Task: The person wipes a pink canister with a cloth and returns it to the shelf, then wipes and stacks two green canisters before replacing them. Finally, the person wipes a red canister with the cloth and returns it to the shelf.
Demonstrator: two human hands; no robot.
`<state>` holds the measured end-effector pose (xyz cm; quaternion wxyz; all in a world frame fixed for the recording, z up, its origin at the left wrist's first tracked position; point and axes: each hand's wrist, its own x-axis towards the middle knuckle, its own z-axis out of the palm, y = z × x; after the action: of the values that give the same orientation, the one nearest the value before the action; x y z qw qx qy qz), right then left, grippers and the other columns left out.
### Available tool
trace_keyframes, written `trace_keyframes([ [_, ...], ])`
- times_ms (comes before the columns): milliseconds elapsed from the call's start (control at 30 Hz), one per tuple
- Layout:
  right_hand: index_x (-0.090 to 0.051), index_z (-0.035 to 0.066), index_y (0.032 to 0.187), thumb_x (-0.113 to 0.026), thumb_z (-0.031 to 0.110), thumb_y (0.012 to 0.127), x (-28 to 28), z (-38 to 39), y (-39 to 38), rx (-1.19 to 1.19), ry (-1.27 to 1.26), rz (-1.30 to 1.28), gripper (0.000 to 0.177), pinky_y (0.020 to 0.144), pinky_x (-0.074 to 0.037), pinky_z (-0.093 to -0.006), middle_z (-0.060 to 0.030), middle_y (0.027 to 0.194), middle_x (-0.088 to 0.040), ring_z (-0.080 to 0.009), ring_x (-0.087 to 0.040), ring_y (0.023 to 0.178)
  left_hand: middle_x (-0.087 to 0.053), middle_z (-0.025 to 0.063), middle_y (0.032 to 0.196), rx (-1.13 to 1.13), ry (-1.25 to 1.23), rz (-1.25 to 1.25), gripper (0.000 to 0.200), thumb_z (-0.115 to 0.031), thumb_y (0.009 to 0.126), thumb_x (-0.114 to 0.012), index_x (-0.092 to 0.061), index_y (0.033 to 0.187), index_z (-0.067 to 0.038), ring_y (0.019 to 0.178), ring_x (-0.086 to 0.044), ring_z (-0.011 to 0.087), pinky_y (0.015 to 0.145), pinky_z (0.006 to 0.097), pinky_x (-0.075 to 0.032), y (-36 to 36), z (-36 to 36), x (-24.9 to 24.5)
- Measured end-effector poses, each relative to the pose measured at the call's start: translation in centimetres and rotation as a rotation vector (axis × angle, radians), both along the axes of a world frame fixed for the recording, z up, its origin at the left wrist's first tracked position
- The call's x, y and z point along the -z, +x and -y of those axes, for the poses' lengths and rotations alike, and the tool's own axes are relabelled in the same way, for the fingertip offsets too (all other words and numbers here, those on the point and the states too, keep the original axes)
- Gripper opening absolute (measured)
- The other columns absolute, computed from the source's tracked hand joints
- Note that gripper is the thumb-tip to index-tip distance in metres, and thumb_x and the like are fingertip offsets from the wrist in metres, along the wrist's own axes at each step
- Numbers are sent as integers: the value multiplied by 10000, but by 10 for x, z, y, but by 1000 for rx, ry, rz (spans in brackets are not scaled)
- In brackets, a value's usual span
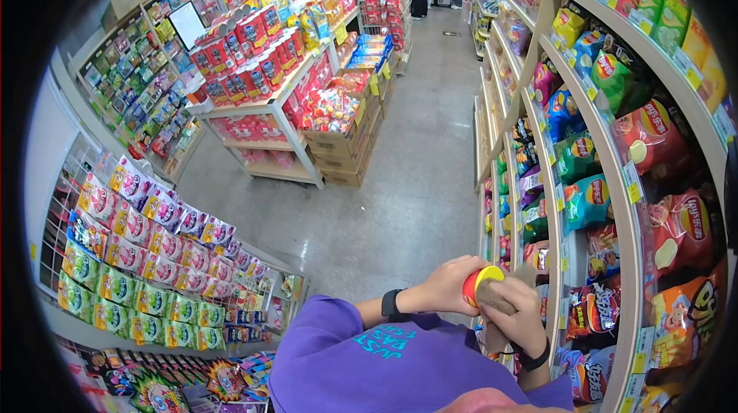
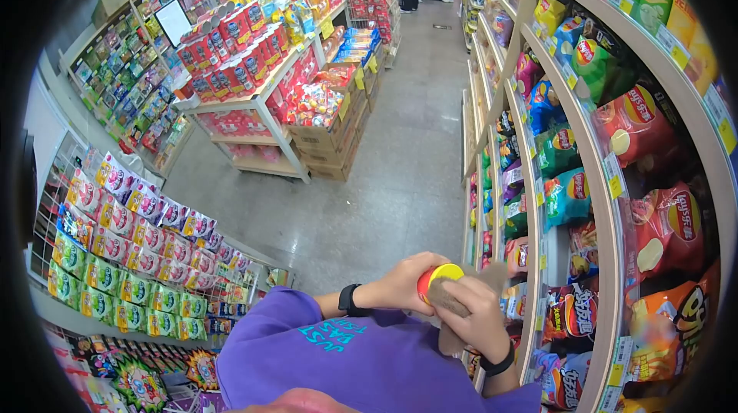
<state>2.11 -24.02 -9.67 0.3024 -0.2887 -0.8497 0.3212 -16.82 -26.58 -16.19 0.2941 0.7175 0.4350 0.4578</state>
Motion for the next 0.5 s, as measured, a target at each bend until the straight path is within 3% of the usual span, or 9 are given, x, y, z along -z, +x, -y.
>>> trace_keyframes([
  [100, -646, -18, 938, -736, 55, 685, 4, -9, 5, -99, -158, -20, 278, 642, -484, -357, -151, 820, -619, -315, -611, 726, -614, 151, 1068, -21, -5, -21, 712, -265, 546, -867, -546, 1138, -33, 982, -608, 318, 851, 379, -492, 2, 3, 2],
  [167, -649, -12, 941, -740, 55, 683, 6, -9, -5, 176, 45, 6, 282, 642, -483, -361, -149, 810, -612, -314, -610, 722, -616, 151, 1067, -43, 8, -4, 705, -263, 550, -867, -549, 1136, -34, 979, -611, 317, 851, 377, -491, 5, -1, 9],
  [200, -649, -7, 945, -733, 59, 692, 16, -8, -6, 167, 150, -45, 274, 643, -484, -358, -150, 808, -612, -313, -612, 727, -618, 150, 1066, -65, 24, 9, 697, -261, 554, -866, -552, 1134, -36, 975, -613, 315, 852, 376, -491, 6, -3, 11],
  [333, -640, -3, 942, -731, 56, 684, 7, -7, -3, -45, -125, -56, 280, 652, -486, -372, -157, 802, -605, -331, -607, 734, -620, 145, 1064, -70, 72, -10, 681, -262, 560, -865, -556, 1124, -35, 967, -614, 311, 844, 376, -493, 2, -2, 8],
  [400, -640, -4, 944, -740, 48, 670, 11, -12, -3, 191, 36, 9, 297, 648, -485, -368, -153, 794, -605, -325, -608, 720, -618, 129, 982, -92, 94, 34, 665, -273, 551, -849, -564, 1107, -44, 906, -605, 318, 793, 397, -491, 5, 0, 9],
  [500, -643, -10, 955, -738, 46, 673, 14, -6, -7, 140, 144, -26, 302, 632, -483, -359, -149, 787, -609, -314, -612, 702, -615, 125, 987, -114, 190, -4, 660, -263, 550, -844, -566, 1110, -54, 918, -601, 312, 796, 392, -483, 5, -3, 7],
])
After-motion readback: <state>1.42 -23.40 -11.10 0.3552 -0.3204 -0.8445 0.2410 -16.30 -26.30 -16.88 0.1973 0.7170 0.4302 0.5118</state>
